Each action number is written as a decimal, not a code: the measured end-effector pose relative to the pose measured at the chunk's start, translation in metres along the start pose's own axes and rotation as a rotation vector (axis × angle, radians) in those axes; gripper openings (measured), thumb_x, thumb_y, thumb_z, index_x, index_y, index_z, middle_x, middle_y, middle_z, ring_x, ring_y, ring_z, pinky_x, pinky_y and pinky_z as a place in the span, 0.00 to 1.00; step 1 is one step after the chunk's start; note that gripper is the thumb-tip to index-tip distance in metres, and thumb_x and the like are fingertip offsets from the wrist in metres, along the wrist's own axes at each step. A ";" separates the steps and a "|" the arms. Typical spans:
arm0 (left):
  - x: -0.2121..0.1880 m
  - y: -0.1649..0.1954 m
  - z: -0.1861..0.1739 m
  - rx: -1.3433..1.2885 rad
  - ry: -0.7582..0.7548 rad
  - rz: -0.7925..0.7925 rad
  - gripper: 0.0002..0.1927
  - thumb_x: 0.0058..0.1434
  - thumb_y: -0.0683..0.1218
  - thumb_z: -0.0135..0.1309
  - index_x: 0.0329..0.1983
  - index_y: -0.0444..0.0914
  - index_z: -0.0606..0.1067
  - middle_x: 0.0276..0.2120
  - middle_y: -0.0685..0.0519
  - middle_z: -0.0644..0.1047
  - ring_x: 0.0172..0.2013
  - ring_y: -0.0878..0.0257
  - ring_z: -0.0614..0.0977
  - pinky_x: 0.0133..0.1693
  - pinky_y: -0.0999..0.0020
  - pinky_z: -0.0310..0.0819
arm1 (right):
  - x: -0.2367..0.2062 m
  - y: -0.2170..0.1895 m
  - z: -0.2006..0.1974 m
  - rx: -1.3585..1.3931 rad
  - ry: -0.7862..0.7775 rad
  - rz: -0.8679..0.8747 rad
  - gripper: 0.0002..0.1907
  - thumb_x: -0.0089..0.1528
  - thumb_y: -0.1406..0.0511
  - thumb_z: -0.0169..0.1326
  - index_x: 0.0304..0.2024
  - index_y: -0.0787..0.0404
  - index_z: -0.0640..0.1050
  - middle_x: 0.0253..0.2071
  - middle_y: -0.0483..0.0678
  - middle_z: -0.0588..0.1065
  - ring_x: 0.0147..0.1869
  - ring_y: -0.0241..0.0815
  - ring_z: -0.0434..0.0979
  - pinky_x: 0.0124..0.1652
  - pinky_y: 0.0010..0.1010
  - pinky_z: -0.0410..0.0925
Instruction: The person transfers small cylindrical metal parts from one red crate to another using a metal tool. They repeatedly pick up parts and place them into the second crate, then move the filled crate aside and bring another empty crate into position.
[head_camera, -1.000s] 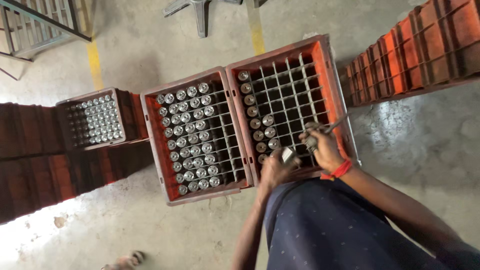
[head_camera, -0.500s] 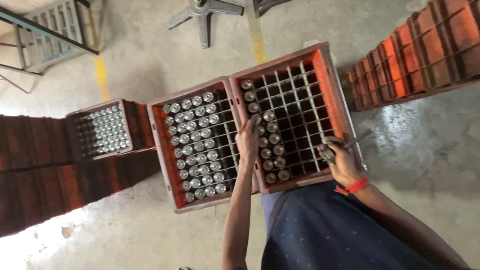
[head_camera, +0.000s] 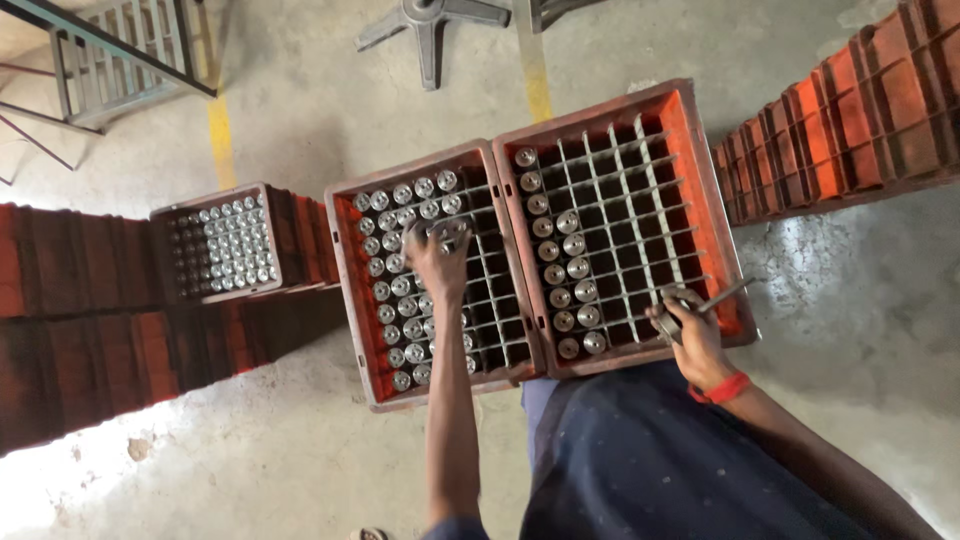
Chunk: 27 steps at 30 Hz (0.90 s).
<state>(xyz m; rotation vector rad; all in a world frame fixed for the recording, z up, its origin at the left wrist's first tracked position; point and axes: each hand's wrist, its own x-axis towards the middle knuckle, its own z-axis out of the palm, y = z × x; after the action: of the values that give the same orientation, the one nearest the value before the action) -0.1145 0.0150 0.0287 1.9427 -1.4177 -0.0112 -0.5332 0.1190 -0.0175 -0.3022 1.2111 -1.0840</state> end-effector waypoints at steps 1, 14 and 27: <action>-0.004 0.000 -0.016 -0.128 0.073 0.031 0.24 0.49 0.56 0.76 0.45 0.43 0.82 0.57 0.48 0.76 0.63 0.51 0.72 0.64 0.44 0.64 | -0.003 0.001 -0.001 -0.004 -0.009 -0.012 0.06 0.68 0.71 0.51 0.47 0.64 0.76 0.35 0.51 0.77 0.42 0.45 0.82 0.42 0.33 0.74; -0.158 0.132 -0.035 -0.685 -0.473 -0.580 0.06 0.57 0.41 0.61 0.35 0.38 0.76 0.29 0.51 0.82 0.25 0.66 0.82 0.26 0.68 0.78 | -0.028 -0.002 0.112 -0.162 -0.270 -0.091 0.05 0.66 0.71 0.53 0.45 0.63 0.77 0.35 0.47 0.78 0.39 0.38 0.80 0.39 0.27 0.72; -0.195 0.177 -0.013 -0.653 -0.893 -0.451 0.23 0.51 0.47 0.67 0.47 0.31 0.77 0.38 0.40 0.83 0.39 0.51 0.85 0.41 0.58 0.79 | -0.015 -0.021 0.091 -0.268 -0.541 0.067 0.06 0.68 0.70 0.50 0.46 0.64 0.76 0.34 0.46 0.75 0.39 0.35 0.79 0.41 0.29 0.75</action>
<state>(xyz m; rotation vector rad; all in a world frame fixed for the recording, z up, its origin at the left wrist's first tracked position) -0.3319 0.1602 0.0595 1.6674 -1.1818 -1.5050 -0.4652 0.0902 0.0408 -0.7078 0.8657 -0.7129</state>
